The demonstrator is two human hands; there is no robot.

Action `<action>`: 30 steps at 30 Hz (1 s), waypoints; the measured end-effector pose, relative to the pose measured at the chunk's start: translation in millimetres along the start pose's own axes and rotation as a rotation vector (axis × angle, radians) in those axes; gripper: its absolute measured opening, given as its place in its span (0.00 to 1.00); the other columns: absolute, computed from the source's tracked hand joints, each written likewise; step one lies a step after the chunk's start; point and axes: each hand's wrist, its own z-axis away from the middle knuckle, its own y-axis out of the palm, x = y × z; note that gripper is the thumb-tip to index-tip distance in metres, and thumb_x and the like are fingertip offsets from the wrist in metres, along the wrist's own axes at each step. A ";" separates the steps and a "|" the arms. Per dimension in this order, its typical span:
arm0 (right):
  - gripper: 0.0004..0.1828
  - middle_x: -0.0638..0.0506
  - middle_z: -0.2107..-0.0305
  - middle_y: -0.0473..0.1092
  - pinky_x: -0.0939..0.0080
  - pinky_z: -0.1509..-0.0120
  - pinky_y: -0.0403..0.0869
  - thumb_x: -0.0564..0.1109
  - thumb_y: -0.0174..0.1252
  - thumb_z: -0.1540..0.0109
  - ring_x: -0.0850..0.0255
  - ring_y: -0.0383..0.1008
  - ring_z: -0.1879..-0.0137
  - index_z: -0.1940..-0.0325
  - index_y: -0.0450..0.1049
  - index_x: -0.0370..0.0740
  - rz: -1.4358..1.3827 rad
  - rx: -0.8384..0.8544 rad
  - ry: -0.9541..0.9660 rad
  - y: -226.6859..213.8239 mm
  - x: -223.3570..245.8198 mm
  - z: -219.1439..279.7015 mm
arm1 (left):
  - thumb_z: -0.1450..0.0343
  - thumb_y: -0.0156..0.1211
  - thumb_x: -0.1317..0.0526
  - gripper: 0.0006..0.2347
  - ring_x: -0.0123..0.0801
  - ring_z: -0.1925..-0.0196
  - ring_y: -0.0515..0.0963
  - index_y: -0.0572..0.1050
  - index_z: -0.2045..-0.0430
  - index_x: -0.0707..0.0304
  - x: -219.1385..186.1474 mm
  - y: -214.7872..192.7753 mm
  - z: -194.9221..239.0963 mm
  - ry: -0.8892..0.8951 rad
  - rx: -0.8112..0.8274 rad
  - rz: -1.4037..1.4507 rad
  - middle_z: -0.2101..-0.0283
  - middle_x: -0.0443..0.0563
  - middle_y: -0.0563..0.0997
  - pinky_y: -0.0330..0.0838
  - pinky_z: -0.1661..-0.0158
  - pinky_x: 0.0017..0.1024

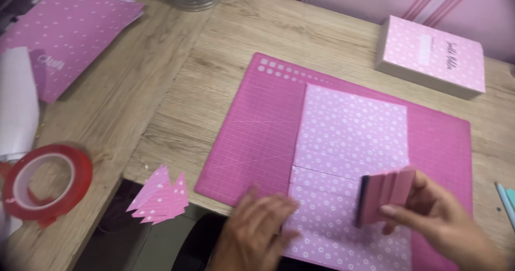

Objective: Assembling a decorative handmade book by covering cardboard with paper and fitting components together.

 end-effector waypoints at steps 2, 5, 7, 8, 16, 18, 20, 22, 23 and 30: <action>0.30 0.32 0.45 0.79 0.37 0.24 0.72 0.16 0.60 0.48 0.36 0.81 0.38 0.42 0.78 0.21 0.006 -0.148 0.097 44.0 15.8 28.9 | 0.29 0.55 0.37 0.27 0.35 0.58 0.87 0.77 0.46 0.57 -20.0 3.2 0.4 -0.218 -0.072 0.243 0.52 0.50 0.85 0.81 0.55 0.33; 0.12 0.39 0.61 0.86 0.37 0.27 0.71 0.30 0.59 0.40 0.45 0.81 0.38 0.58 0.67 0.41 -0.088 0.614 -0.891 51.8 -34.9 6.5 | 0.22 0.55 0.58 0.16 0.26 0.73 0.84 0.73 0.38 0.48 -62.8 -6.5 -14.8 -0.362 0.043 0.383 0.67 0.45 0.84 0.73 0.70 0.25; 0.11 0.42 0.61 0.87 0.45 0.30 0.77 0.44 0.61 0.40 0.48 0.83 0.40 0.57 0.69 0.41 0.096 0.510 -1.016 44.1 -19.0 16.3 | 0.26 0.57 0.63 0.18 0.32 0.75 0.81 0.75 0.40 0.48 -50.1 9.3 -8.0 -0.313 0.039 0.341 0.68 0.46 0.79 0.73 0.72 0.29; 0.20 0.45 0.60 0.87 0.53 0.34 0.83 0.59 0.63 0.40 0.51 0.86 0.41 0.57 0.70 0.42 0.270 0.388 -1.138 40.0 -10.6 21.1 | 0.29 0.58 0.69 0.20 0.38 0.77 0.78 0.77 0.42 0.48 -43.8 17.4 -5.1 -0.256 0.047 0.300 0.70 0.47 0.74 0.73 0.74 0.34; 0.18 0.64 0.71 0.85 0.72 0.58 0.84 0.52 0.67 0.46 0.75 0.87 0.67 0.52 0.83 0.55 1.008 0.112 -1.251 65.9 -10.0 27.0 | 0.29 0.58 0.69 0.05 0.38 0.73 0.71 0.71 0.75 0.60 -20.2 7.7 -17.0 -0.050 0.040 -0.038 0.76 0.48 0.69 0.65 0.77 0.35; 0.21 0.61 0.68 0.88 0.77 0.55 0.88 0.42 0.71 0.49 0.76 0.91 0.64 0.52 0.84 0.51 0.819 0.215 -1.058 64.6 -8.3 2.1 | 0.31 0.56 0.70 0.03 0.43 0.71 0.73 0.72 0.74 0.61 -11.3 7.6 -17.5 -0.059 -0.038 -0.003 0.75 0.51 0.72 0.67 0.67 0.40; 0.32 0.55 0.39 0.76 0.59 0.48 0.86 0.49 0.59 0.44 0.61 0.87 0.49 0.34 0.68 0.50 0.802 0.234 -0.894 48.8 -7.4 -39.5 | 0.25 0.64 0.60 0.19 0.38 0.71 0.76 0.66 0.42 0.64 0.2 10.9 -14.3 -0.231 -0.166 0.067 0.70 0.47 0.78 0.72 0.64 0.37; 0.34 0.55 0.44 0.78 0.66 0.57 0.82 0.46 0.63 0.45 0.66 0.84 0.57 0.33 0.69 0.50 0.771 0.166 -0.879 71.9 14.4 -33.9 | 0.30 0.70 0.60 0.20 0.42 0.60 0.78 0.71 0.46 0.66 1.3 11.2 -8.6 -0.215 -0.120 0.006 0.62 0.52 0.81 0.72 0.54 0.41; 0.37 0.55 0.48 0.81 0.73 0.65 0.78 0.44 0.67 0.45 0.71 0.82 0.65 0.31 0.69 0.49 0.744 0.107 -0.861 83.3 25.6 -31.7 | 0.36 0.75 0.60 0.21 0.46 0.49 0.81 0.76 0.51 0.68 1.5 12.2 -5.3 -0.207 -0.077 -0.057 0.55 0.58 0.84 0.72 0.44 0.45; 0.47 0.59 0.48 0.81 0.70 0.54 0.79 0.49 0.76 0.53 0.70 0.85 0.52 0.31 0.69 0.57 0.971 0.081 -0.966 85.2 18.1 -40.9 | 0.25 0.60 0.50 0.20 0.45 0.48 0.77 0.79 0.49 0.70 5.3 30.8 3.6 -0.108 -0.125 -0.324 0.50 0.57 0.79 0.69 0.39 0.44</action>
